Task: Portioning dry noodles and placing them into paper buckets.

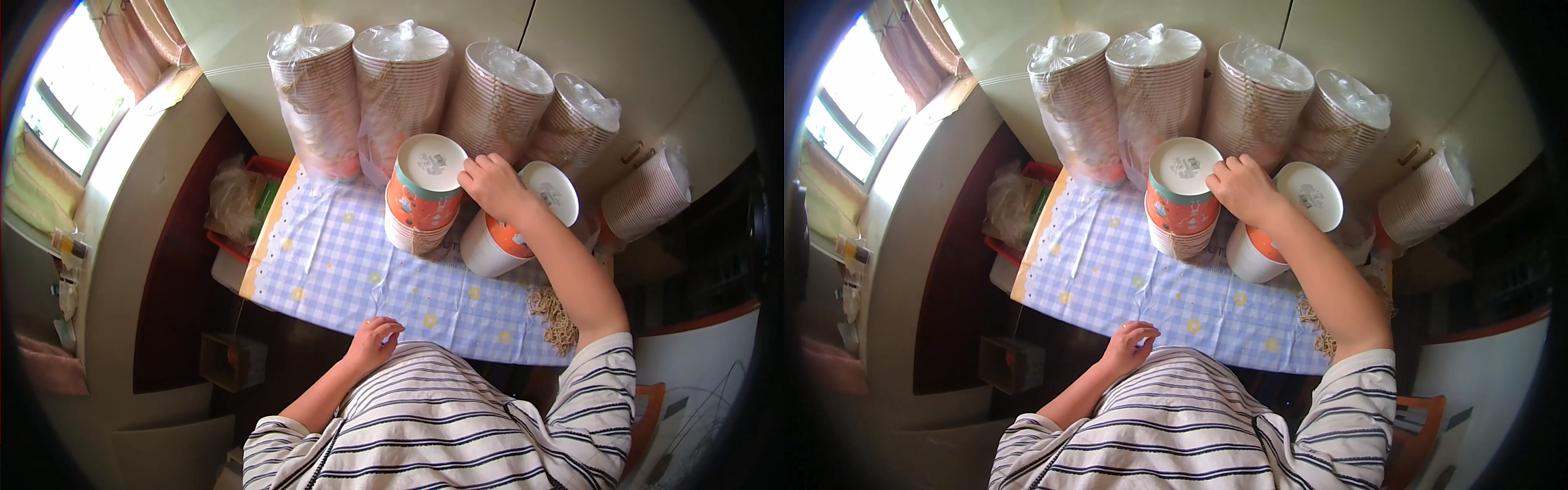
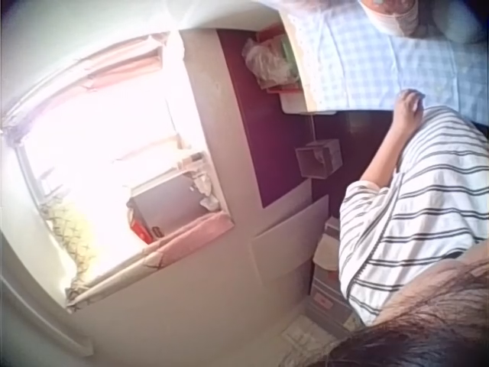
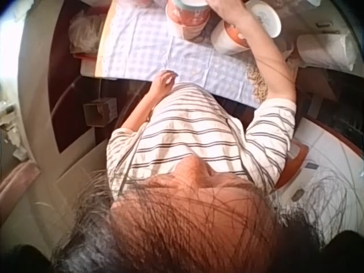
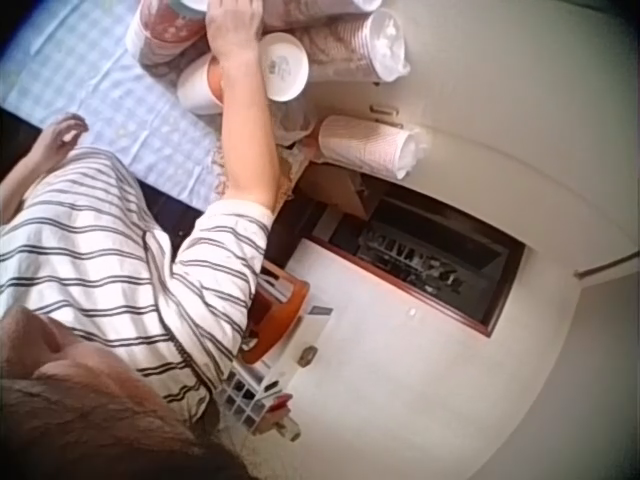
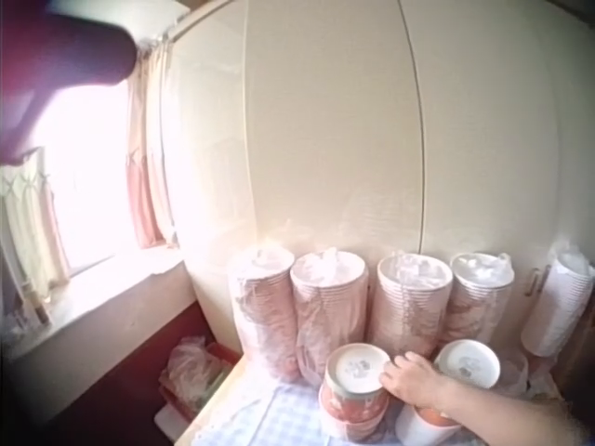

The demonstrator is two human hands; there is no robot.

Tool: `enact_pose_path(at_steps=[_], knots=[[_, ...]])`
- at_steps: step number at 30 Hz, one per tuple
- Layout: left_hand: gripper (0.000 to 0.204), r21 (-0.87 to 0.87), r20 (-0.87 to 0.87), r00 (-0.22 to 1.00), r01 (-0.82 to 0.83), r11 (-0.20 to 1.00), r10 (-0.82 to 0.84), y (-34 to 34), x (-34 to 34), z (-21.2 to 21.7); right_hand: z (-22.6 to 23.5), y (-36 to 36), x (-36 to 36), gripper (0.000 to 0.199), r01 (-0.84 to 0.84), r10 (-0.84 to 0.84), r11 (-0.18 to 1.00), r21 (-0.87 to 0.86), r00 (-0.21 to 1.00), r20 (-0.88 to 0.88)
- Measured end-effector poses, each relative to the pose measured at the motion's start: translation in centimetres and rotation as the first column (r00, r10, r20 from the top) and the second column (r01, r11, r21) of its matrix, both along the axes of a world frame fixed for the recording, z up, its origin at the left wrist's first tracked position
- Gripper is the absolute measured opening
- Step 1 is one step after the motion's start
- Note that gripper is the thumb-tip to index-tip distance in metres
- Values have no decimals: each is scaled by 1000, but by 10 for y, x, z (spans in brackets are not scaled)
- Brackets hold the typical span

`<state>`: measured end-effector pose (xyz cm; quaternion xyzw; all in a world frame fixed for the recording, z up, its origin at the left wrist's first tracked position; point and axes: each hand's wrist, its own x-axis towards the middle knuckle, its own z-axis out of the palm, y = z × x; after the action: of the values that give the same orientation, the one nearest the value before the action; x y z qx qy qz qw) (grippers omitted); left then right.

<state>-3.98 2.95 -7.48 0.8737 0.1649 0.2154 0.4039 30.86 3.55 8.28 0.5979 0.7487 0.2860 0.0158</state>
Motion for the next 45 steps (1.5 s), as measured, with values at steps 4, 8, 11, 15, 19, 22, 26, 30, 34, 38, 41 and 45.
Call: enact_pose_path(at_steps=[4, 8, 11, 15, 19, 22, 26, 30, 34, 38, 41, 45], knots=[[15, -22, -34, 999, 21, 1000, -22, 0, 2, 0, 5, -34, -17, 5, 91, -82, 994, 68, 990, -115], [14, -106, -127, 988, 76, 991, -89, 0, 4, 3, 16, -82, -35, 22, 173, -103, 977, 122, 890, -444], [14, -121, -176, 977, 101, 988, -121, -3, 7, 1, 14, -120, -35, 24, 363, -186, 892, 269, 838, -513], [14, -109, -187, 965, 164, 980, -182, -7, 13, -5, 10, -152, -30, 32, 541, -285, 774, 328, 761, -583], [15, -58, -179, 950, 248, 967, -254, -10, 26, -6, -2, -160, -18, 43, 560, -337, 791, 245, 734, -590], [15, -113, -202, 942, 248, 962, -267, -13, 39, 1, -16, -158, -1, 34, 460, -219, 827, 322, 793, -569], [17, -228, -212, 952, 173, 958, -223, -18, 58, 14, -15, -158, 13, 28, 424, -168, 845, 325, 789, -591], [19, -296, -206, 963, 107, 949, -173, -24, 76, 10, -9, -154, 19, 23, 370, -102, 858, 355, 802, -589], [25, -266, -147, 980, 94, 959, -137, -32, 103, 9, -1, -156, 24, 21, 353, -88, 865, 356, 806, -586], [30, -302, -47, 989, 119, 946, -139, -38, 136, 22, 23, -160, 22, 21, 353, -51, 830, 432, 819, -571], [32, -320, -53, 988, 124, 939, -148, -41, 149, 23, 66, -175, 10, 22, 353, -7, 761, 544, 843, -538], [30, -438, 20, 994, 105, 893, -108, -43, 142, -4, 98, -231, 0, 17, 458, 469, 577, 676, 492, -734]])
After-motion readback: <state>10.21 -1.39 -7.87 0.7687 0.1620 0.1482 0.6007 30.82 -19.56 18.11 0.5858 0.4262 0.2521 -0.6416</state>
